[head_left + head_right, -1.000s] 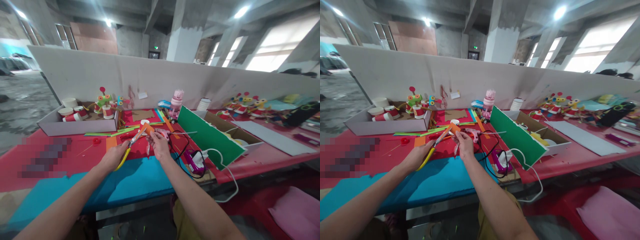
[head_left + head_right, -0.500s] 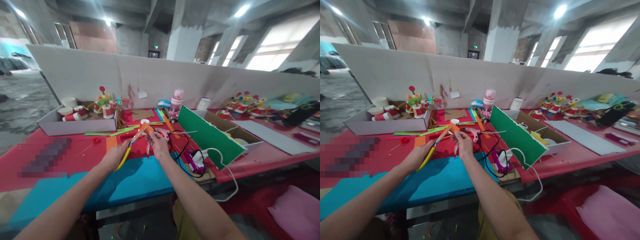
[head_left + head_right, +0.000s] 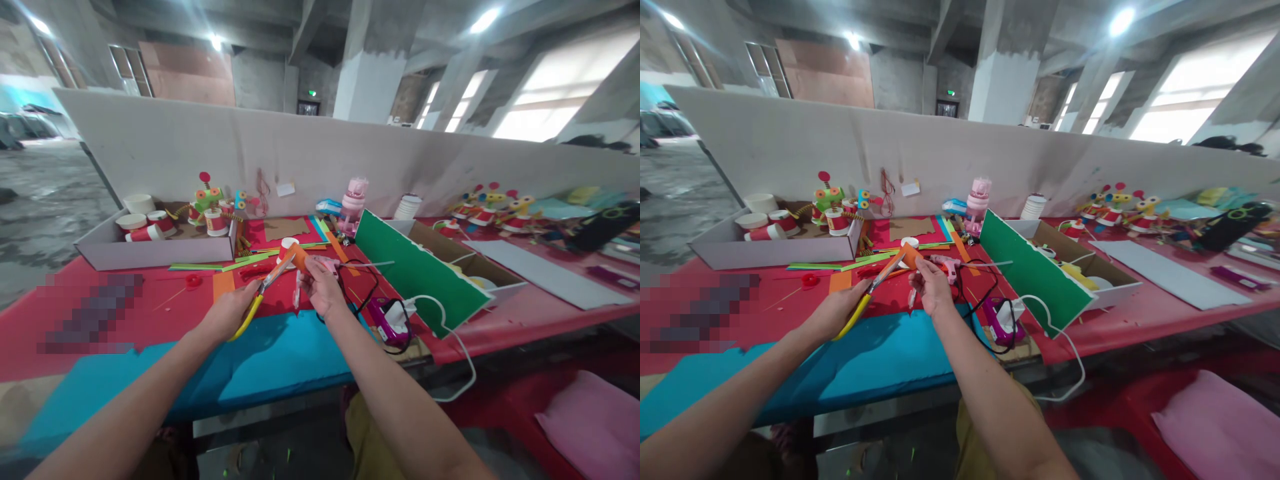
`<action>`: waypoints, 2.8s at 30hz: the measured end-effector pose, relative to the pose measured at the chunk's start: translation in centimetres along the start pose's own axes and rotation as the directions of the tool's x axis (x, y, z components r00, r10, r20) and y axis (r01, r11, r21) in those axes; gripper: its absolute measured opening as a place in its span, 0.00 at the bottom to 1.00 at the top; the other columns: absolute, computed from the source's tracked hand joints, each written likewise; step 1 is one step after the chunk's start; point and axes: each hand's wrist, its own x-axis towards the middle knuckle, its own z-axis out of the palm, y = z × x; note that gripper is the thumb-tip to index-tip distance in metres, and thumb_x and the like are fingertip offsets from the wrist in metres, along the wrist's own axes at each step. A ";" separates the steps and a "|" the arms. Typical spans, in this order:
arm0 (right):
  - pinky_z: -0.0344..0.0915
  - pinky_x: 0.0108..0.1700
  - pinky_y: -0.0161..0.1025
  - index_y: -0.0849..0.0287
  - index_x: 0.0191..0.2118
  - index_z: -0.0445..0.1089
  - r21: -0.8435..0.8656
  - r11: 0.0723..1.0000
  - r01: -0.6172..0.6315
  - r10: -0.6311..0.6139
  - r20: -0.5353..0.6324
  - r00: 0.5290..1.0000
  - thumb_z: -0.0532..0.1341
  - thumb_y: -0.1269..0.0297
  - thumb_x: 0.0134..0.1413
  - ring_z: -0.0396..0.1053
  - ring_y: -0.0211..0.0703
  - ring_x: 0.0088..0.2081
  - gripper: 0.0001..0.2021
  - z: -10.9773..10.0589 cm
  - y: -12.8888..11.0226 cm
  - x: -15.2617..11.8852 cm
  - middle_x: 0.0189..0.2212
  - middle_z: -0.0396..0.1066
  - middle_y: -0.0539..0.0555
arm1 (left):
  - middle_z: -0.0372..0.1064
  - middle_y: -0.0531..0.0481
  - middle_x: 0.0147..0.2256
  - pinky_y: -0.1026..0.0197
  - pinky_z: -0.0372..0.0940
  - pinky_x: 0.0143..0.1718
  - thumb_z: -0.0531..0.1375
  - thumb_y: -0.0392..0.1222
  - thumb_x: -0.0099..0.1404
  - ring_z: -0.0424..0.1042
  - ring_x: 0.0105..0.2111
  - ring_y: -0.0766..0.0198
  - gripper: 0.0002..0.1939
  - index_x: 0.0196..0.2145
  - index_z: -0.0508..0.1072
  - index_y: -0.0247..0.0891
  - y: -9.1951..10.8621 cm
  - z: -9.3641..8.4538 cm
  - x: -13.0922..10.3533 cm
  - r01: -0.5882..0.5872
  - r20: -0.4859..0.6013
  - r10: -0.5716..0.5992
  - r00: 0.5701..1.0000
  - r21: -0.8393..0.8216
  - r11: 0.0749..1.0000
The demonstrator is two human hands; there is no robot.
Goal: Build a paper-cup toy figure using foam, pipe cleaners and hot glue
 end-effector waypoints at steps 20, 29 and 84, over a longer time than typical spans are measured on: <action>0.72 0.29 0.29 0.59 0.25 0.71 -0.011 0.998 0.063 -0.062 0.044 0.997 0.75 0.64 0.34 0.71 0.32 0.22 0.13 0.6 0.7 -0.5 0.19 0.72 0.44 | 0.73 0.42 0.34 0.58 0.64 0.32 0.44 0.44 0.69 0.75 0.35 0.49 0.24 0.61 0.54 0.37 0.8 -0.1 0.2 0.062 0.038 -0.064 0.997 0.071 0.996; 0.72 0.31 0.30 0.60 0.26 0.71 -0.082 0.979 0.184 -0.180 0.053 0.982 0.74 0.62 0.36 0.72 0.33 0.23 0.13 0.4 0.5 -0.2 0.20 0.73 0.46 | 0.72 0.45 0.31 0.61 0.61 0.30 0.46 0.45 0.69 0.75 0.33 0.52 0.21 0.57 0.57 0.38 0.4 0.2 0.1 0.035 0.000 -0.035 0.999 0.005 0.999; 0.69 0.25 0.27 0.58 0.30 0.70 -0.042 0.991 0.130 -0.130 0.015 0.991 0.73 0.63 0.38 0.71 0.32 0.21 0.14 0.6 0.3 -0.7 0.20 0.72 0.44 | 0.72 0.41 0.42 0.60 0.64 0.34 0.45 0.43 0.70 0.75 0.40 0.52 0.20 0.58 0.55 0.38 1.2 -0.6 -0.2 0.054 0.054 -0.058 0.997 0.083 0.995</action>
